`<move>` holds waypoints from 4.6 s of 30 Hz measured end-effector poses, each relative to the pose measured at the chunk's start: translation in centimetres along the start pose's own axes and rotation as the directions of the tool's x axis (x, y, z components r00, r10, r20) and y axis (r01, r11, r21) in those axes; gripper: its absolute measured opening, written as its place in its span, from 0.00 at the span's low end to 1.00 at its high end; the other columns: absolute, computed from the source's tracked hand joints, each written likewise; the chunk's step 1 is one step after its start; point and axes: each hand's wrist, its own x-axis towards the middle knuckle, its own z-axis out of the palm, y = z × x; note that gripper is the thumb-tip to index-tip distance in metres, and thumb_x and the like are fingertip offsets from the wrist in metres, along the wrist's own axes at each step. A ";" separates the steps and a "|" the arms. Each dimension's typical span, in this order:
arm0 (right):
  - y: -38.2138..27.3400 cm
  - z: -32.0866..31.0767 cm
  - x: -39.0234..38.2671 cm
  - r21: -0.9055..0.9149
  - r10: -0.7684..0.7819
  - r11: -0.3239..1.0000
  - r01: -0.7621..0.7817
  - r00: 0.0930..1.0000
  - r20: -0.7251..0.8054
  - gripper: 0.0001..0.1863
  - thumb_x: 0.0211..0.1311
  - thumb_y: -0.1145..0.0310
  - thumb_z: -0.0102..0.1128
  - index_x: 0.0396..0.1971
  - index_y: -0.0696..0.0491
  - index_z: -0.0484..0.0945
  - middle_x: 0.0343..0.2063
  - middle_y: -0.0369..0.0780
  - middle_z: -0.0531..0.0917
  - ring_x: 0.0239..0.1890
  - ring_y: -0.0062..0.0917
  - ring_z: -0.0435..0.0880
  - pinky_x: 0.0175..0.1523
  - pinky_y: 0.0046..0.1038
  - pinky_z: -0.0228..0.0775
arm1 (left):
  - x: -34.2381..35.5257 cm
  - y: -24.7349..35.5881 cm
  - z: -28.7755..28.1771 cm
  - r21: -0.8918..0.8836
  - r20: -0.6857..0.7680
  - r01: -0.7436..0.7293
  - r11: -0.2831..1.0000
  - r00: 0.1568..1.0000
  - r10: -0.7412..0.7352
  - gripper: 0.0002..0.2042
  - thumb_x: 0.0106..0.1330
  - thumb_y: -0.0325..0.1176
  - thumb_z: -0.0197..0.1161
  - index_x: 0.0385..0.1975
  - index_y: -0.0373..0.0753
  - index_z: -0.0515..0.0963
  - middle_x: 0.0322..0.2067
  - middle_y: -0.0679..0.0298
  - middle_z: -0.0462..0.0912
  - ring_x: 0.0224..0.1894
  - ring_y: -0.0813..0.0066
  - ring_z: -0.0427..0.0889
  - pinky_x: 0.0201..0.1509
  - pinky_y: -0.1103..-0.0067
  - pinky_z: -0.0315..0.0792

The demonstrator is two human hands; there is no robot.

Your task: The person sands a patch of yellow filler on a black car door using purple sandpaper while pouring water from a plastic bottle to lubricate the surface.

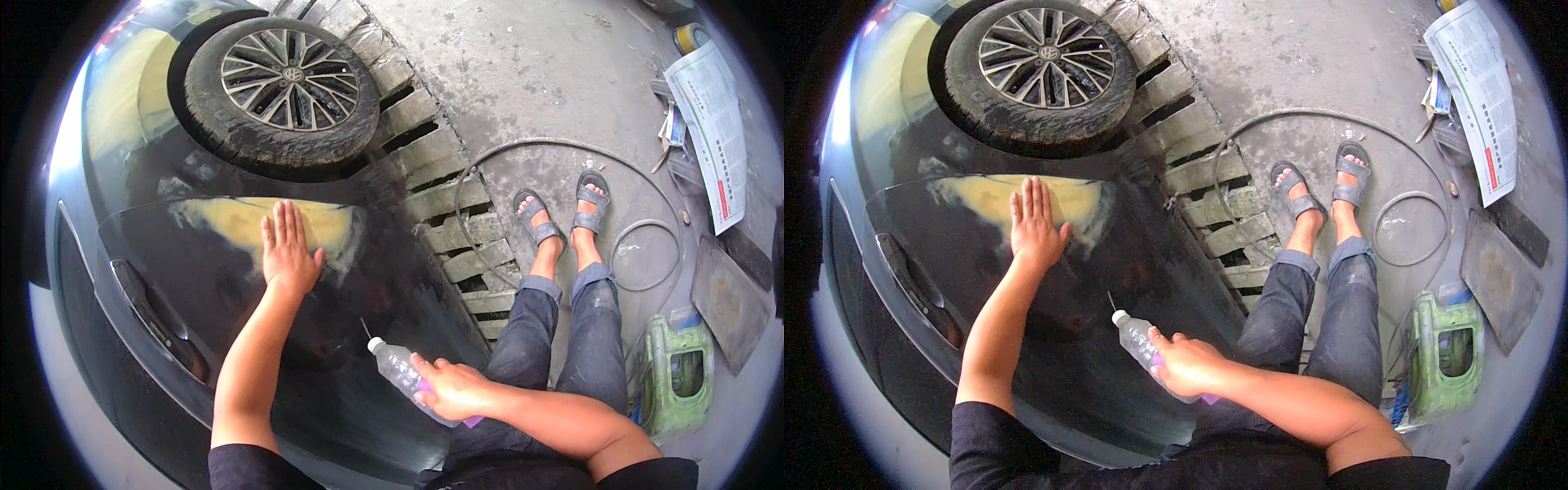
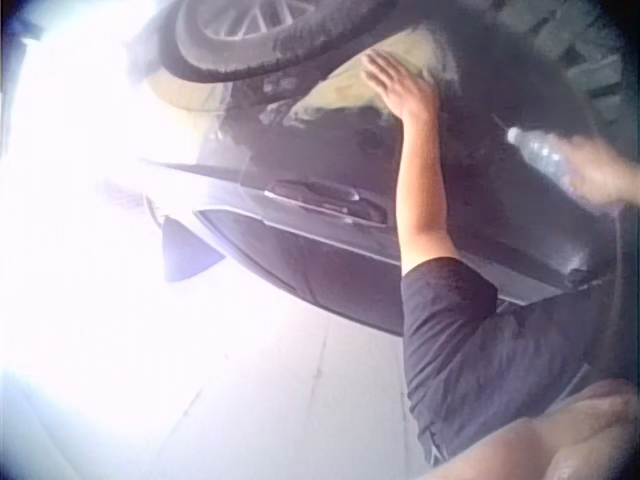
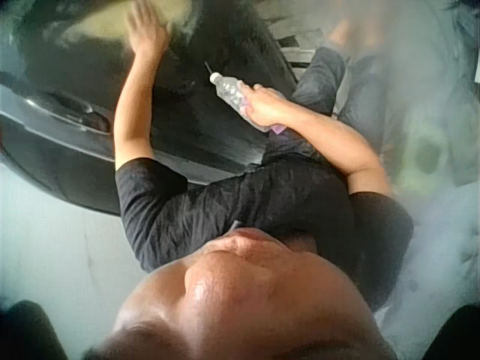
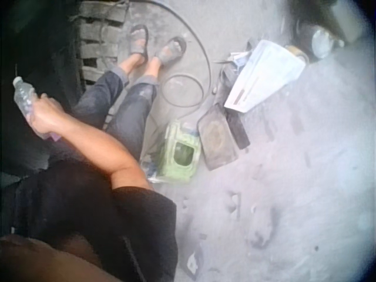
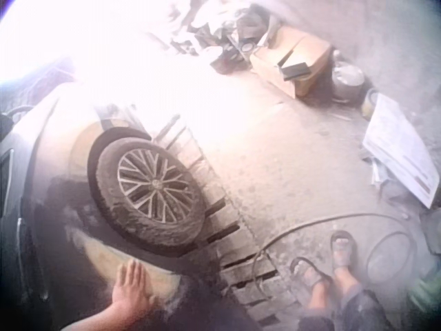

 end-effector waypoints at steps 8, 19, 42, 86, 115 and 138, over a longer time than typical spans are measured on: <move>3.2 0.3 -1.4 -0.051 0.125 0.991 -0.121 0.988 0.090 0.39 0.68 0.55 0.52 0.74 0.55 0.51 0.57 0.59 0.73 0.55 0.51 0.79 0.59 0.43 0.72 | -4.3 17.6 7.9 0.111 0.225 -0.396 0.911 0.903 0.365 0.44 0.70 0.65 0.42 0.75 0.35 0.49 0.77 0.54 0.43 0.79 0.56 0.38 0.79 0.60 0.32; 2.0 1.3 -3.8 -0.127 0.085 0.989 -0.075 0.994 0.072 0.42 0.69 0.49 0.52 0.75 0.51 0.47 0.57 0.56 0.72 0.56 0.51 0.77 0.59 0.44 0.71 | -12.4 9.2 3.8 0.014 0.010 -0.207 0.978 0.978 0.207 0.45 0.63 0.64 0.53 0.73 0.36 0.55 0.76 0.55 0.50 0.79 0.56 0.42 0.79 0.54 0.35; -2.2 7.6 -10.8 -0.459 -0.151 0.888 0.031 0.962 -0.226 0.41 0.64 0.52 0.58 0.71 0.57 0.55 0.50 0.58 0.76 0.52 0.53 0.80 0.56 0.46 0.74 | -28.7 16.3 10.0 -0.477 -0.078 -0.173 0.862 0.985 0.154 0.37 0.67 0.55 0.55 0.68 0.31 0.62 0.73 0.51 0.57 0.77 0.57 0.49 0.80 0.63 0.40; -6.3 24.6 -18.6 -0.626 -0.136 0.780 0.010 0.978 -0.155 0.38 0.67 0.62 0.63 0.72 0.58 0.56 0.60 0.51 0.75 0.61 0.32 0.74 0.66 0.32 0.63 | -83.4 22.5 0.0 0.052 -0.376 -0.947 -0.317 0.276 -0.885 0.16 0.64 0.31 0.70 0.49 0.29 0.82 0.52 0.44 0.82 0.45 0.55 0.86 0.45 0.69 0.80; -3.3 26.2 -21.7 -0.581 -0.013 0.811 -0.074 0.990 -0.144 0.40 0.67 0.58 0.63 0.72 0.56 0.56 0.57 0.57 0.77 0.59 0.40 0.78 0.64 0.34 0.67 | -84.5 22.8 -1.6 -0.278 -0.114 -0.816 -0.506 0.551 -0.827 0.18 0.63 0.40 0.69 0.47 0.34 0.82 0.41 0.52 0.84 0.41 0.59 0.84 0.42 0.71 0.79; 3.8 52.0 -23.6 -0.562 -0.325 0.784 0.264 0.946 -0.009 0.37 0.65 0.58 0.61 0.68 0.61 0.59 0.42 0.56 0.80 0.45 0.52 0.80 0.52 0.44 0.72 | -64.5 28.3 25.3 -0.690 -0.381 0.146 0.709 0.760 -0.527 0.46 0.67 0.63 0.51 0.75 0.35 0.47 0.77 0.55 0.41 0.80 0.60 0.36 0.80 0.63 0.33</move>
